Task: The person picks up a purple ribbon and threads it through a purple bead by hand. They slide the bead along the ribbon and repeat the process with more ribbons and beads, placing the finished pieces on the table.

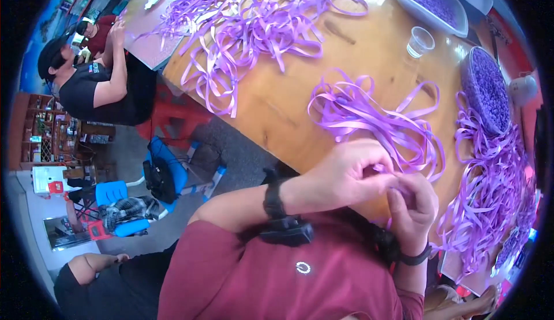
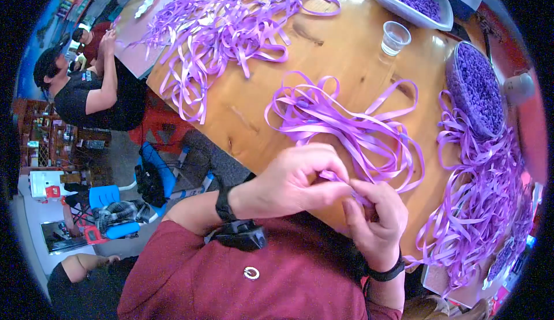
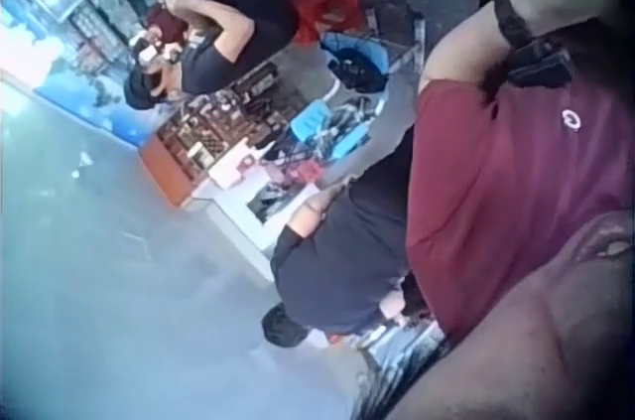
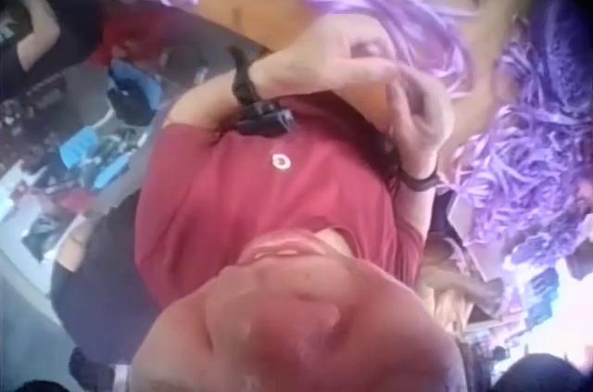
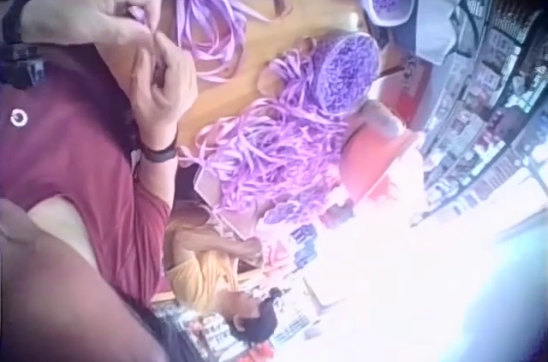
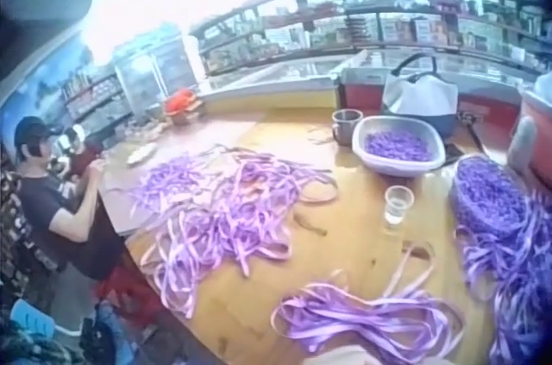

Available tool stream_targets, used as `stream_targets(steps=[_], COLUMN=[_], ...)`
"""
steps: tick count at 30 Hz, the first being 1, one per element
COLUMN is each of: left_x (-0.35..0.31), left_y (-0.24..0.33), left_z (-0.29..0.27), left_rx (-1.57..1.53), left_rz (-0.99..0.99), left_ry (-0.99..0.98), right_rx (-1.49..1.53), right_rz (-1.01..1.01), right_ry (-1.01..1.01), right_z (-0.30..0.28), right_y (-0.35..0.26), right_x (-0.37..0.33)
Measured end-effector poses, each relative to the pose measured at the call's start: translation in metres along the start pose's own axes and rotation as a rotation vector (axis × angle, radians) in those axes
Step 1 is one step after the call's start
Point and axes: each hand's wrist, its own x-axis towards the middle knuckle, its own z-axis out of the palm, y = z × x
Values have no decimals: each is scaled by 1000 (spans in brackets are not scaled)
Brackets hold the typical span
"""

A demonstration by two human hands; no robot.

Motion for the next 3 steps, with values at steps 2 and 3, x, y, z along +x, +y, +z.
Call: stream_targets(steps=[2, 3], left_x=[-9, -19], left_y=[14, 25], left_z=[-27, -42], left_rx=[235, 435], left_rz=[37, 129], left_ry=[59, 159], right_rx=[71, 63], right_rz=[27, 54], right_ry=[-44, -28], right_z=[-3, -6], right_y=[2, 3], right_x=[0, 0])
